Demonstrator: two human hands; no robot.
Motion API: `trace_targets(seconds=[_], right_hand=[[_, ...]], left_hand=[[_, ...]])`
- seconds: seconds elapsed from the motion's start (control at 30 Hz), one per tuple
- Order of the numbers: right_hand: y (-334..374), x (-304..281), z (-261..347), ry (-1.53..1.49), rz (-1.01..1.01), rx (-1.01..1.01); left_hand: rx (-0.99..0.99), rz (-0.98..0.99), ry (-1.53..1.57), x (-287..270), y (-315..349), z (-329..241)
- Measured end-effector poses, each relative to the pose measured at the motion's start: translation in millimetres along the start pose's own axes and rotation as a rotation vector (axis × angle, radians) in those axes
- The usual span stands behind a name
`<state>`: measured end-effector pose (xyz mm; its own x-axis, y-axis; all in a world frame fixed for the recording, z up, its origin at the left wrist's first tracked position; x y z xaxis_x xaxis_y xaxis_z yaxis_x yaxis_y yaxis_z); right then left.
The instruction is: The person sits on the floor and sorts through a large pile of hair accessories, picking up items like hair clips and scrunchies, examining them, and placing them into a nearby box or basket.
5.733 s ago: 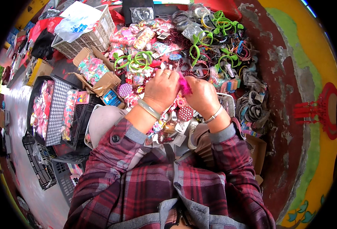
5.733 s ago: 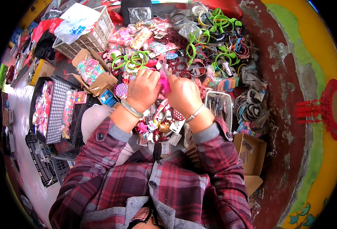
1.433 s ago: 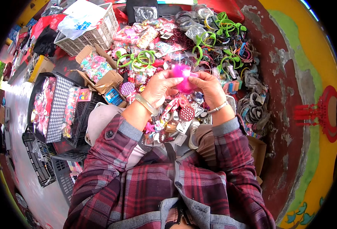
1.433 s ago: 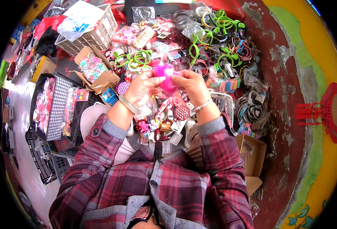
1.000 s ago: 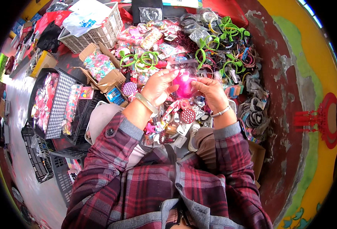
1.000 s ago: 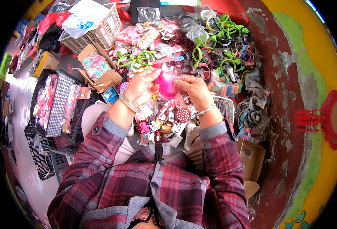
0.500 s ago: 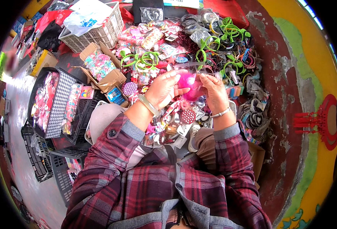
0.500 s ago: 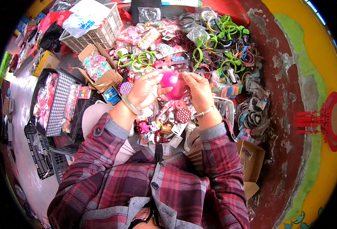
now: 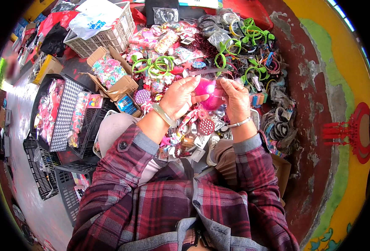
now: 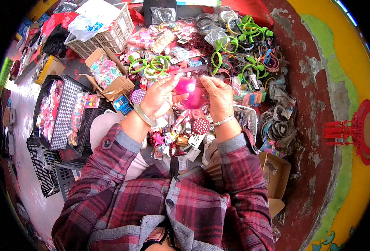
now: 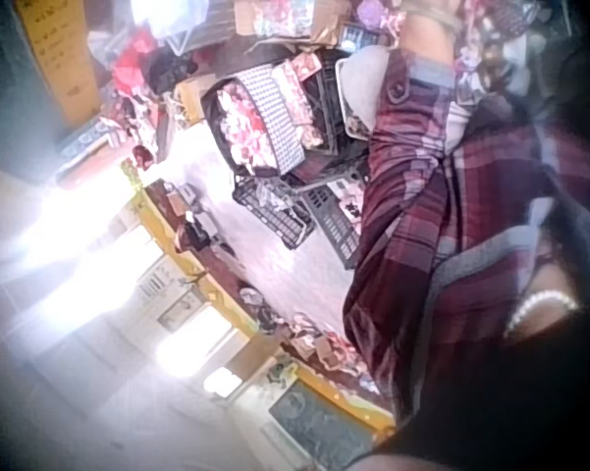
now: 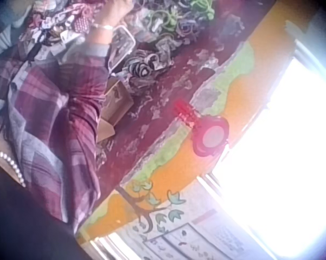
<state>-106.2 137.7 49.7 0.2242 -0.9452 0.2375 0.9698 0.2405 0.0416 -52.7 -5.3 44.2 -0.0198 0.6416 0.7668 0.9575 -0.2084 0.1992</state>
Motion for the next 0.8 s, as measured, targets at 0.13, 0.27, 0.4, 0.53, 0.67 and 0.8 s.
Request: trace_targets(seconds=[0.13,0.27,0.4,0.53,0.67,0.8], right_hand=[[-3,-2,-5,-0.055,0.042,-0.004],[4,16,4,-0.133,0.162,0.116],[4,17,-4,-0.1,0.234,0.164],[1,8,-8,-0.102,0.175,0.145],[-3,3,-10,-0.119,0.164,0.107],[1,5,-8,-0.132,0.158,0.125]], left_hand=[[-0.014,-0.01,0.005,-1,-2,1],[-0.004,-0.051,-0.066,-7,0,2],[-0.032,-0.024,-0.169,-1,2,7],[-0.07,-0.003,-0.184,2,0,10],[-0.044,-0.018,-0.308,4,0,9],[-0.075,-0.032,-0.263,1,-2,10]])
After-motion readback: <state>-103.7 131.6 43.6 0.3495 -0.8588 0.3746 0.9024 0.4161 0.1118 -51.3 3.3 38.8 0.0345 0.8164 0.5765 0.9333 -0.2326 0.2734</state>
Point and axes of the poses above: each hand's wrist, its own y-axis away from the middle knuckle, its own x-axis out of the palm, z = x × y, the point moved 6 cm from there along -y, towards the middle knuckle, and after that the axes turned 6 degrees about -x, right-handed, at the moved point
